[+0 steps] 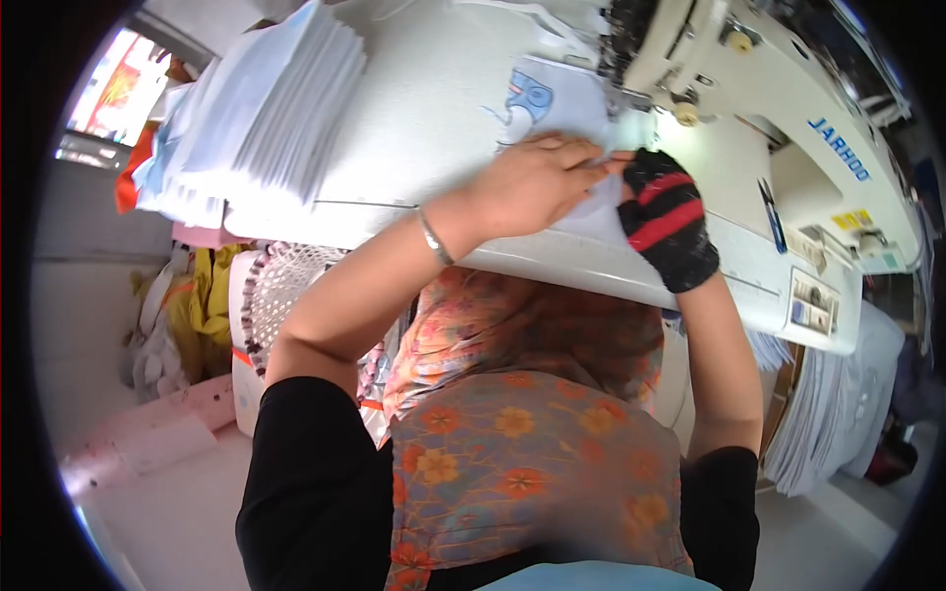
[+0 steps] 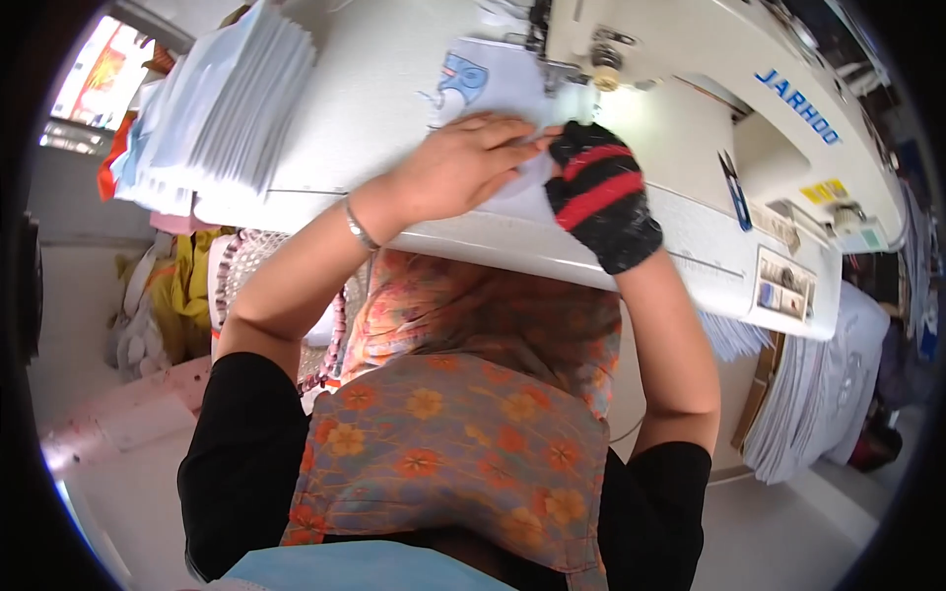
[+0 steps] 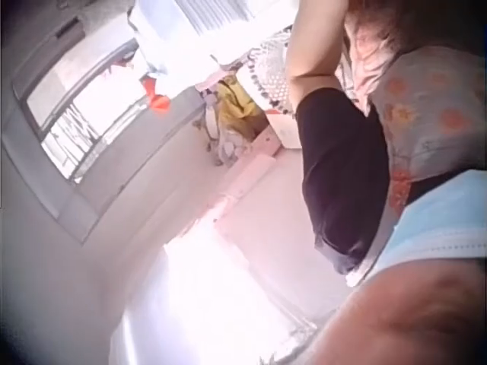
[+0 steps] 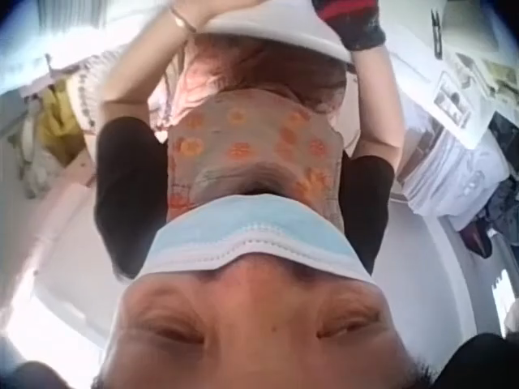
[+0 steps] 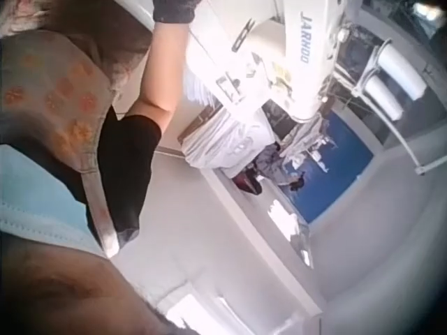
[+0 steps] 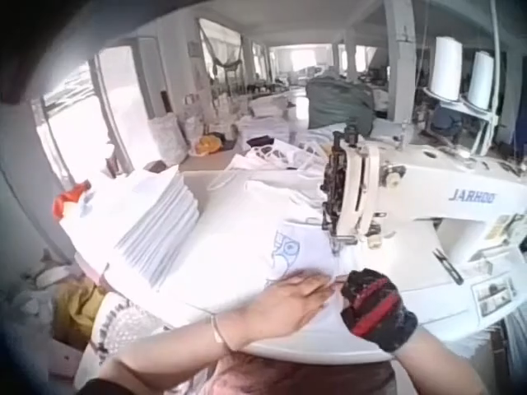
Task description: Sewing together pre-cut white fabric panels using an industrial sewing machine.
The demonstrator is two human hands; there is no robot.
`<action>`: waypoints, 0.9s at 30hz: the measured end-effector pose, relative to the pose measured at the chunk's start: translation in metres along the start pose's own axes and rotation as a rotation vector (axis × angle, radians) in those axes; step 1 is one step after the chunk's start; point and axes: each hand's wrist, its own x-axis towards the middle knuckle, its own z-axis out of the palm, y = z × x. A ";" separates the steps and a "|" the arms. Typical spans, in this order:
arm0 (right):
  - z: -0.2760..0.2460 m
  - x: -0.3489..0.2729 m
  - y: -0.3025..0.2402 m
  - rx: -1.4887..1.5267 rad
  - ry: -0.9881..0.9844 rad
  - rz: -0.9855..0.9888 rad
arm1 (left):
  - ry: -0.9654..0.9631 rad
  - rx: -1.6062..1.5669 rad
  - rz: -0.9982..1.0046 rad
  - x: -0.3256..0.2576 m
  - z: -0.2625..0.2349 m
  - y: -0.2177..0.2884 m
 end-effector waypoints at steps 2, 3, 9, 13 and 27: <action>-0.019 -0.013 0.010 -0.020 -0.056 -0.019 | 0.076 -0.008 -0.025 0.011 0.015 0.020; -0.018 -0.013 0.008 -0.033 -0.039 -0.033 | 0.078 -0.007 -0.005 0.012 0.013 0.017; -0.011 -0.012 0.009 -0.098 -0.056 -0.024 | 0.080 0.007 0.005 0.014 0.013 0.010; -0.006 -0.014 0.011 -0.160 -0.059 -0.037 | 0.103 0.033 -0.007 0.017 0.017 -0.004; 0.003 -0.003 0.011 -0.221 -0.065 0.025 | 0.002 0.093 -0.021 0.033 0.022 -0.045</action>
